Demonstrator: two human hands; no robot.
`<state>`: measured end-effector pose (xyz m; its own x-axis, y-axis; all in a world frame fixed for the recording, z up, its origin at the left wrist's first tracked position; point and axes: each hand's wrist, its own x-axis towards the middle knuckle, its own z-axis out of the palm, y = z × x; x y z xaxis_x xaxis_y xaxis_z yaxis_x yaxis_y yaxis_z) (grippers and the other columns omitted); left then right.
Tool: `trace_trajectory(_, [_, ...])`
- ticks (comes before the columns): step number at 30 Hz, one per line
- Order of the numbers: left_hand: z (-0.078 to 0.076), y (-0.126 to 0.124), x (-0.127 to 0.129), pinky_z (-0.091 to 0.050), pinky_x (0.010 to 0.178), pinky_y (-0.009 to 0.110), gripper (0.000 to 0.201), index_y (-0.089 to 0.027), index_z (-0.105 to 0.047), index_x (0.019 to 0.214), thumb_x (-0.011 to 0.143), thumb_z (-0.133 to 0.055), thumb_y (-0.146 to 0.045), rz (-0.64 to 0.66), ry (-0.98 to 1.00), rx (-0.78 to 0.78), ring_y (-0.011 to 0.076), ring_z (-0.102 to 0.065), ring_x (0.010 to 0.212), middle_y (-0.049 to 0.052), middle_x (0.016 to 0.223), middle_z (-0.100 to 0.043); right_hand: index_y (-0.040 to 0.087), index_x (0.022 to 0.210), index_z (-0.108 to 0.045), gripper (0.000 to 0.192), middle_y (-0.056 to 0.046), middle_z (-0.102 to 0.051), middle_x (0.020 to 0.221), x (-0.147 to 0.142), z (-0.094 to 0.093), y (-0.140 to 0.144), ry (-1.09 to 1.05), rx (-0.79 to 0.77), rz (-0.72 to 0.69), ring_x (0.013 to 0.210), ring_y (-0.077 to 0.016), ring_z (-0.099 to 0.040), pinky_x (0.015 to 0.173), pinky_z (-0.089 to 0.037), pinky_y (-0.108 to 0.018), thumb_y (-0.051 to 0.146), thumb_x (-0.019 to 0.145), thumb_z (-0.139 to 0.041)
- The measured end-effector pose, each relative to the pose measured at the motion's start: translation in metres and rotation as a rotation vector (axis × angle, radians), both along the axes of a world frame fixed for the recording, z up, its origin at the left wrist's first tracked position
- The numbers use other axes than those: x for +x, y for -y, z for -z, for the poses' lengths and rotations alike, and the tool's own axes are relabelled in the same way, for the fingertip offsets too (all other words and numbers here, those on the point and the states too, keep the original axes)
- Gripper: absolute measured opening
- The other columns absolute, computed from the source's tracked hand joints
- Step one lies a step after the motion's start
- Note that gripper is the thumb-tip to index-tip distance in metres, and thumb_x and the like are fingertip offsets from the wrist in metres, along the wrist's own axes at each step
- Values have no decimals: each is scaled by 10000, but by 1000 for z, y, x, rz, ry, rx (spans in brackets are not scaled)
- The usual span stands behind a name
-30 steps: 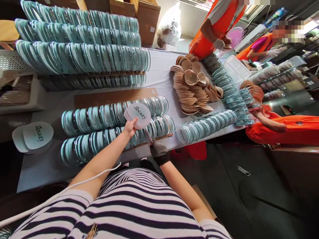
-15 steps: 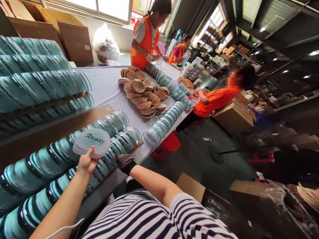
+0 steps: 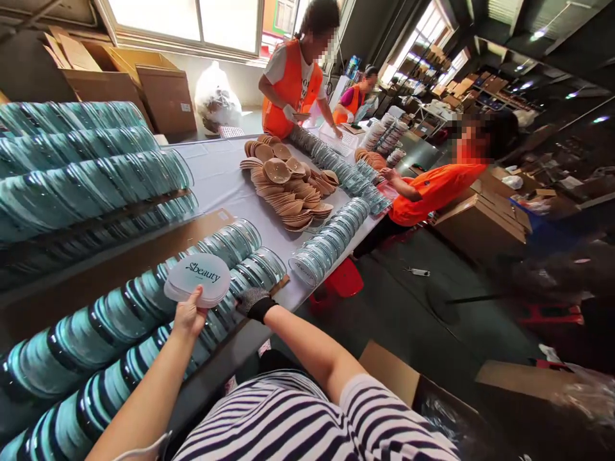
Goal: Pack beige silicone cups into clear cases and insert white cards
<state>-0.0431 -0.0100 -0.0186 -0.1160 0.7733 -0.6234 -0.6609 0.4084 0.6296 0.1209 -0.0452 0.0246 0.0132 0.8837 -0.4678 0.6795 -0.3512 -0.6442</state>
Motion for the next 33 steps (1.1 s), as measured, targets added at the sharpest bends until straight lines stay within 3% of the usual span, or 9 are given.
trace_trajectory(4, [-5, 5, 5, -589, 751, 209, 312, -137, -696, 1049, 810, -586, 30, -28, 7, -22, 110, -699, 735, 36, 873, -752, 157, 1350, -483, 405, -63, -580, 1345, 6, -11, -25, 56, 196, 29, 1227, -139, -521, 1027, -394, -281, 286, 977, -392])
trace_trajectory(6, [-7, 12, 5, -584, 769, 227, 261, -110, -699, 998, 778, -635, 15, -5, 30, -16, 122, -699, 727, 49, 831, -749, 108, 1445, -379, 520, -102, -478, 1457, 2, -12, -29, 92, 234, -22, 1312, -140, -450, 1092, -331, -265, 274, 957, -445])
trace_trajectory(10, [-4, 21, -2, -571, 828, 315, 363, -114, -697, 996, 649, -800, -96, 21, 71, 87, 188, -710, 816, 75, 904, -752, 84, 1478, -361, 625, -158, -419, 1494, -22, -7, -13, 280, 430, -179, 1377, -218, -370, 1145, -291, -331, 233, 893, -522])
trace_trajectory(13, [3, 26, -11, -564, 820, 363, 470, -117, -703, 985, 550, -871, -171, 12, 51, 72, 238, -706, 845, 94, 918, -749, 141, 1460, -416, 558, -148, -553, 1372, -38, -3, 3, 337, 464, -266, 1260, -256, -498, 1039, -417, -360, 249, 916, -471])
trace_trajectory(16, [5, 33, -15, -553, 836, 377, 490, -122, -707, 979, 531, -885, -203, -4, 58, 60, 250, -699, 873, 101, 926, -749, 112, 1407, -480, 503, -146, -671, 1174, -43, 3, 4, 293, 384, -131, 1077, -246, -618, 908, -494, -327, 267, 931, -421])
trace_trajectory(20, [-4, 40, -13, -539, 872, 374, 455, -127, -703, 1001, 583, -861, -212, -4, 71, 95, 228, -698, 879, 96, 947, -749, 106, 1431, -433, 580, -168, -558, 1361, -36, 18, -1, 192, 588, -63, 1272, -254, -506, 1077, -405, -387, 289, 883, -481])
trace_trajectory(25, [-20, 44, -6, -546, 867, 385, 436, -125, -708, 996, 591, -853, -199, 28, 61, 145, 230, -701, 860, 104, 954, -751, 80, 1469, -344, 668, -193, -435, 1471, -34, 31, 9, 167, 631, 28, 1364, -268, -413, 1123, -364, -434, 328, 867, -494])
trace_trajectory(29, [-25, 48, -4, -547, 869, 405, 450, -109, -717, 962, 561, -876, -239, 77, 44, 178, 252, -705, 860, 123, 945, -750, 107, 1461, -359, 637, -171, -466, 1449, -30, 24, 11, 156, 633, 89, 1351, -254, -429, 1125, -365, -439, 322, 874, -483])
trace_trajectory(33, [-22, 48, -6, -542, 896, 398, 465, -129, -718, 981, 555, -879, -225, 33, 22, 175, 272, -691, 950, 114, 968, -749, 115, 1369, -488, 521, -163, -520, 1395, -26, 4, 16, 131, 757, 22, 1320, -243, -456, 1128, -361, -427, 277, 874, -464])
